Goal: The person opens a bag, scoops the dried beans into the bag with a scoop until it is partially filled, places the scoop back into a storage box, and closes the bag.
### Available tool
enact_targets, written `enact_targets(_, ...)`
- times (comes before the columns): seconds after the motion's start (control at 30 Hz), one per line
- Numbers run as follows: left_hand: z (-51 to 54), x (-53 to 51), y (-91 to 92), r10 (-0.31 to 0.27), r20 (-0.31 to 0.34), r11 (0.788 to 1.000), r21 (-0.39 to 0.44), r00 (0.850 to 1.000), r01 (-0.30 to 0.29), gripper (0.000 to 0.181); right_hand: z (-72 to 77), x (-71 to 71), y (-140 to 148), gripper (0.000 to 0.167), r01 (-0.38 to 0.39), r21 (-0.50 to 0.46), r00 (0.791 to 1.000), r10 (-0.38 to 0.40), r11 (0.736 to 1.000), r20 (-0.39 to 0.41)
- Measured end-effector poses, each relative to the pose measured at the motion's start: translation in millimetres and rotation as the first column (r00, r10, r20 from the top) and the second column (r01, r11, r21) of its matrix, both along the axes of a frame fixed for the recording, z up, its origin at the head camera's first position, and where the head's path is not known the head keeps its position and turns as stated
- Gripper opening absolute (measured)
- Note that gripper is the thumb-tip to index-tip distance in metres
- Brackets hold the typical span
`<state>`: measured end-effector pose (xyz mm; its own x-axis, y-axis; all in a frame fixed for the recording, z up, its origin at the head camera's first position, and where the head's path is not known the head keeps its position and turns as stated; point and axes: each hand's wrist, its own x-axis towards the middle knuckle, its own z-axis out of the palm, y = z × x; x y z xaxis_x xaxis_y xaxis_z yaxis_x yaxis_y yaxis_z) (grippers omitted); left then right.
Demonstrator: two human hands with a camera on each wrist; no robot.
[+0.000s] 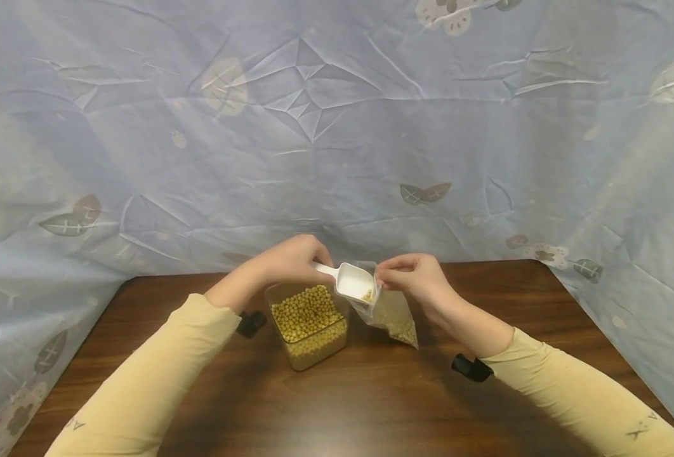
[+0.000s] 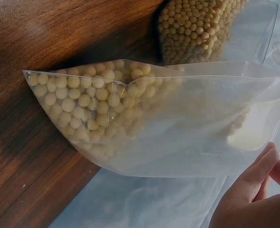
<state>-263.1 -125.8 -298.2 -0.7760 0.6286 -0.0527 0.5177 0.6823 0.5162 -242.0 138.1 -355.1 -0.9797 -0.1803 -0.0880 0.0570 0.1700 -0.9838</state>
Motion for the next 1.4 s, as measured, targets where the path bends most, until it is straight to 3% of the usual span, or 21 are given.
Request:
enact_targets(0.4,-9.0,-0.2,-15.2,-0.05,-0.038,0.999,0.009,0.998,0.05,0.022,0.9,2.0,0,0.028,0.001,0.0,1.0,-0.001,1.0,-0.001)
enact_targets(1.0,-32.9,0.8,-53.7,0.008,-0.069,0.994,0.108,0.998,-0.001,0.024,2.6,4.0,2,0.029,0.006,-0.026,1.0,-0.006,1.0,0.012)
enact_targets(1.23,-32.6,2.5,-67.1,0.041,-0.052,0.992,0.121,0.998,-0.034,0.019,1.7,2.5,2,0.029,-0.004,-0.022,1.0,0.005,1.0,0.008)
enact_targets(1.4,-31.0,1.0,-78.4,0.048,-0.103,0.995,0.094,0.994,-0.038,0.021,2.9,1.8,3,0.029,0.003,-0.017,1.0,-0.003,1.0,0.02)
